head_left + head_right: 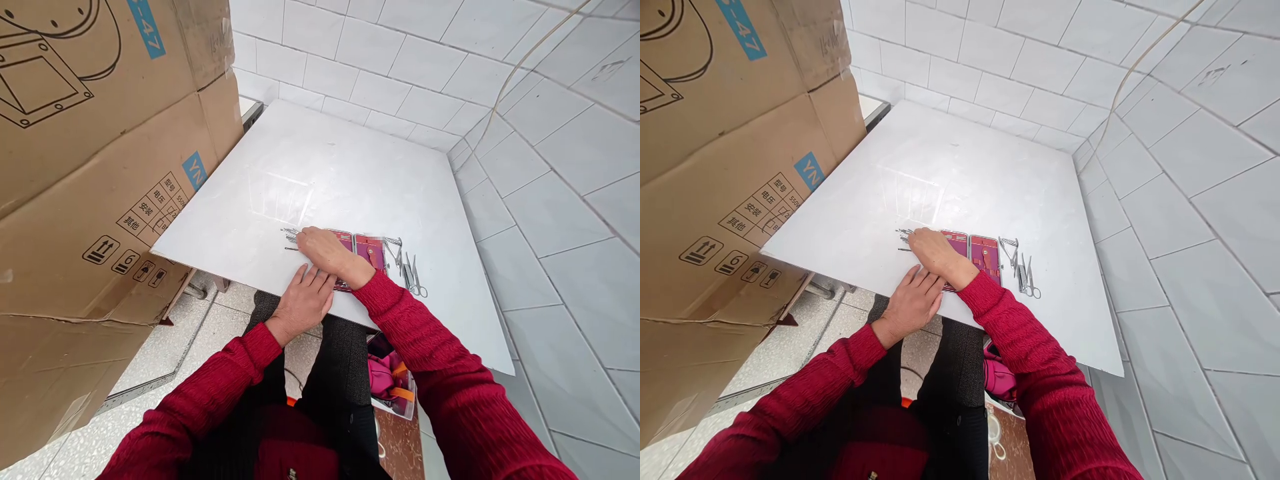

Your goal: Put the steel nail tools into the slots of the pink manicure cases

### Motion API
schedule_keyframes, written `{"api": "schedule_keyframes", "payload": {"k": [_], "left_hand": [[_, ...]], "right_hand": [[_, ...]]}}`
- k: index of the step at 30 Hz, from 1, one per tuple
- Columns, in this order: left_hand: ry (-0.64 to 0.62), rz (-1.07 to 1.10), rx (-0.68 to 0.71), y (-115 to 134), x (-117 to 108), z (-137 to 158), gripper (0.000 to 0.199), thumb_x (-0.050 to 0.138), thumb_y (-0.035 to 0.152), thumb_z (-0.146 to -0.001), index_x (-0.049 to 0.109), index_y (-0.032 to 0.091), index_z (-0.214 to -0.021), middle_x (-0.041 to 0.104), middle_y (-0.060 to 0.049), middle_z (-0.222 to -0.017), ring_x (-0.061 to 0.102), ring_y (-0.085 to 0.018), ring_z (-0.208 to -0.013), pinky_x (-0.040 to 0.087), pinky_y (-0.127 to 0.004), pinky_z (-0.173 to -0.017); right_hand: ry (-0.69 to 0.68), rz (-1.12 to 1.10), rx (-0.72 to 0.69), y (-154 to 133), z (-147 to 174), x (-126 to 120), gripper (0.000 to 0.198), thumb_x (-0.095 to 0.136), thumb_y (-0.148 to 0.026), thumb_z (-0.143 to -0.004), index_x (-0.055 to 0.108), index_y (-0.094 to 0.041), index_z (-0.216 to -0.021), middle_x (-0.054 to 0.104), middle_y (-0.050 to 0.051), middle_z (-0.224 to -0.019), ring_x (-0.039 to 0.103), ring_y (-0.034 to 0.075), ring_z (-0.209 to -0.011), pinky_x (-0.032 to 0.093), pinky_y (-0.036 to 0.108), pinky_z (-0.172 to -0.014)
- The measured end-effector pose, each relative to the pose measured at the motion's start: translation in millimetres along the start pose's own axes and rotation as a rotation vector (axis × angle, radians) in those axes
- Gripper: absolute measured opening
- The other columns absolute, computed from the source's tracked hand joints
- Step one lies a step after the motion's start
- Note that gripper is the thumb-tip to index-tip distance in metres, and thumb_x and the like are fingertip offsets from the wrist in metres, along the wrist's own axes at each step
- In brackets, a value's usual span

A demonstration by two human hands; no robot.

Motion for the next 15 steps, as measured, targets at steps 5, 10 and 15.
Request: {"api": "schedule_keyframes", "payload": {"k": [5, 10, 15], "left_hand": [[-0.017, -0.015, -0.004, 0.0, -0.1, -0.2, 0.041, 0.046, 0.028, -0.103, 0.059, 0.013, -0.139, 0.064, -0.013, -0.141, 0.056, -0.028, -0.133, 0.041, -0.047, -0.115], [-0.015, -0.024, 0.002, 0.1, -0.9, -1.5, 0.039, 0.046, 0.027, -0.103, 0.060, 0.013, -0.137, 0.063, -0.011, -0.143, 0.054, -0.029, -0.136, 0.041, -0.047, -0.115], [-0.003, -0.015, 0.002, -0.9, -1.5, -3.2, 0.038, 0.048, 0.025, -0.102, 0.060, 0.013, -0.136, 0.063, -0.011, -0.142, 0.056, -0.029, -0.135, 0.042, -0.048, -0.115]], "right_hand": [[0.155, -0.405, 0.061, 22.9, 6.2, -2.2, 0.015, 0.048, -0.014, -0.098, 0.062, -0.015, -0.093, 0.068, 0.010, -0.093, 0.059, 0.020, -0.082, 0.042, 0.031, -0.072], [0.301, -1.190, 0.175, 65.6, 16.4, 21.8, 0.011, 0.062, -0.030, -0.087, 0.057, -0.020, -0.089, 0.058, -0.004, -0.072, 0.049, 0.011, -0.056, 0.039, 0.026, -0.056], [0.427, -1.498, 0.156, 83.2, 29.3, 31.8, 0.050, 0.072, -0.036, -0.076, 0.058, -0.021, -0.122, 0.058, -0.008, -0.072, 0.044, 0.008, -0.051, 0.039, 0.024, -0.051]]}}
Point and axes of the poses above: each hand's wrist, its own z-axis away from the middle knuckle, its own x-axis out of the palm, y = z × x, the point moved 7 cm from there along -z, towards the middle knuckle
